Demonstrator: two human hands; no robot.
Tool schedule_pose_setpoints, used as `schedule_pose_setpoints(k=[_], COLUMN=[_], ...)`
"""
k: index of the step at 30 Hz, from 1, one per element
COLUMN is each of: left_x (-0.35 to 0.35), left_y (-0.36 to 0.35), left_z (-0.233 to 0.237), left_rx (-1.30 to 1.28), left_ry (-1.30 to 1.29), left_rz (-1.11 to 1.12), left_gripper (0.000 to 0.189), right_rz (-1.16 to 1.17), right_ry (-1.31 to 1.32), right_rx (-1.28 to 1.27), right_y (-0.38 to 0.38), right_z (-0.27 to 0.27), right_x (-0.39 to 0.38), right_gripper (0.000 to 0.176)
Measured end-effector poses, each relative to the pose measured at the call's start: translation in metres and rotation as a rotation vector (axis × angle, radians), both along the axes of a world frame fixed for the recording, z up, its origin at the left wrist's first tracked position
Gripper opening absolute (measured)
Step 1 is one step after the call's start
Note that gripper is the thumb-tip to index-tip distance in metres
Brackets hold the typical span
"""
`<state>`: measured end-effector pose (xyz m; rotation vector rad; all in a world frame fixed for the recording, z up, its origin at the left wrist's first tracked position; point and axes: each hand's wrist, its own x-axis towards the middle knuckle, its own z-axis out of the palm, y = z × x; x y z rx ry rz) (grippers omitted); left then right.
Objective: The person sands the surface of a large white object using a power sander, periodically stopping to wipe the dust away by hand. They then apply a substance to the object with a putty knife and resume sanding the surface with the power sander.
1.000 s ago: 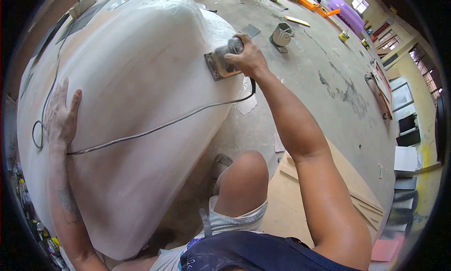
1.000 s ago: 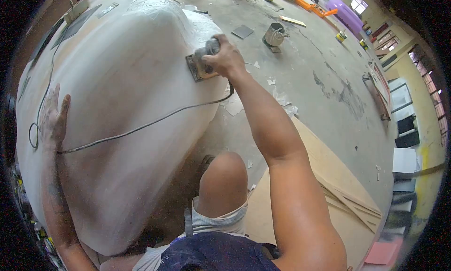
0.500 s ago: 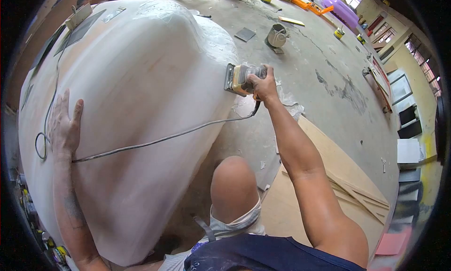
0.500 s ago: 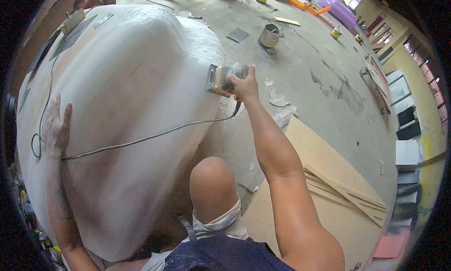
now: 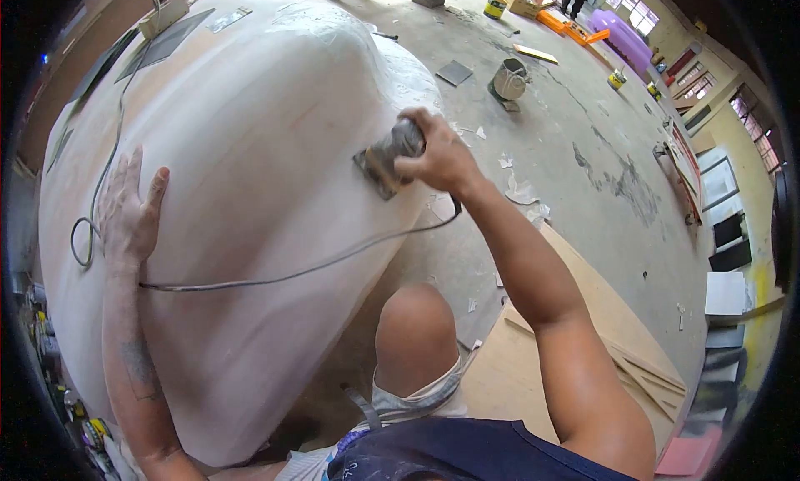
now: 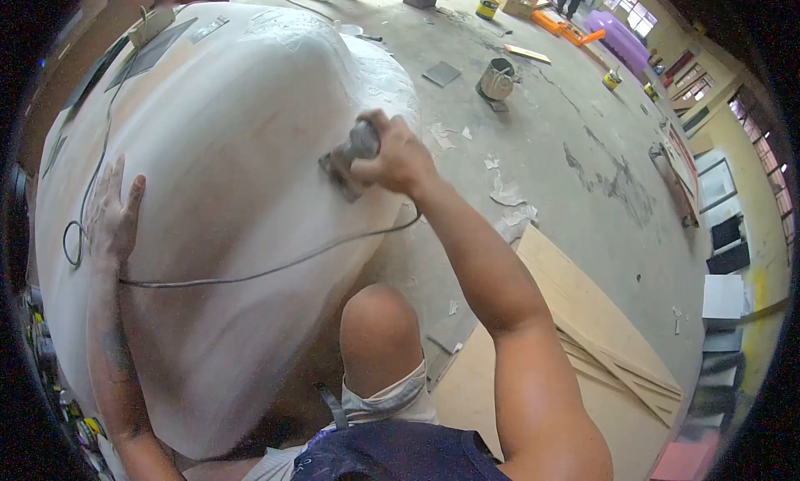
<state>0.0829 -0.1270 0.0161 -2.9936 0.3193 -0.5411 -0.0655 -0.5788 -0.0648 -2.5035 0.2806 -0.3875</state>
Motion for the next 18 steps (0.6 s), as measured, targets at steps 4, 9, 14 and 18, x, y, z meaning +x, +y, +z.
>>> schedule_pose_setpoints(k=[4, 9, 14, 18], left_x=[0.004, -0.004, -0.007, -0.010], left_y=[0.002, -0.002, -0.006, -0.009], left_z=[-0.006, 0.003, 0.006, 0.010], left_rx=[0.013, -0.032, -0.062, -0.083], left_ry=[-0.027, 0.030, 0.062, 0.095], left_rz=[-0.018, -0.018, 0.009, 0.016], left_gripper=[0.082, 0.085, 0.087, 0.087], right_rz=[0.159, -0.026, -0.068, 0.071], right_ry=[-0.011, 0.035, 0.103, 0.053], right_rx=[0.030, 0.129, 0.132, -0.025], right_y=[0.018, -0.019, -0.021, 0.015], right_z=[-0.007, 0.009, 0.033, 0.015], right_x=[-0.027, 0.010, 0.030, 0.016], right_gripper=[0.078, 0.077, 0.075, 0.075])
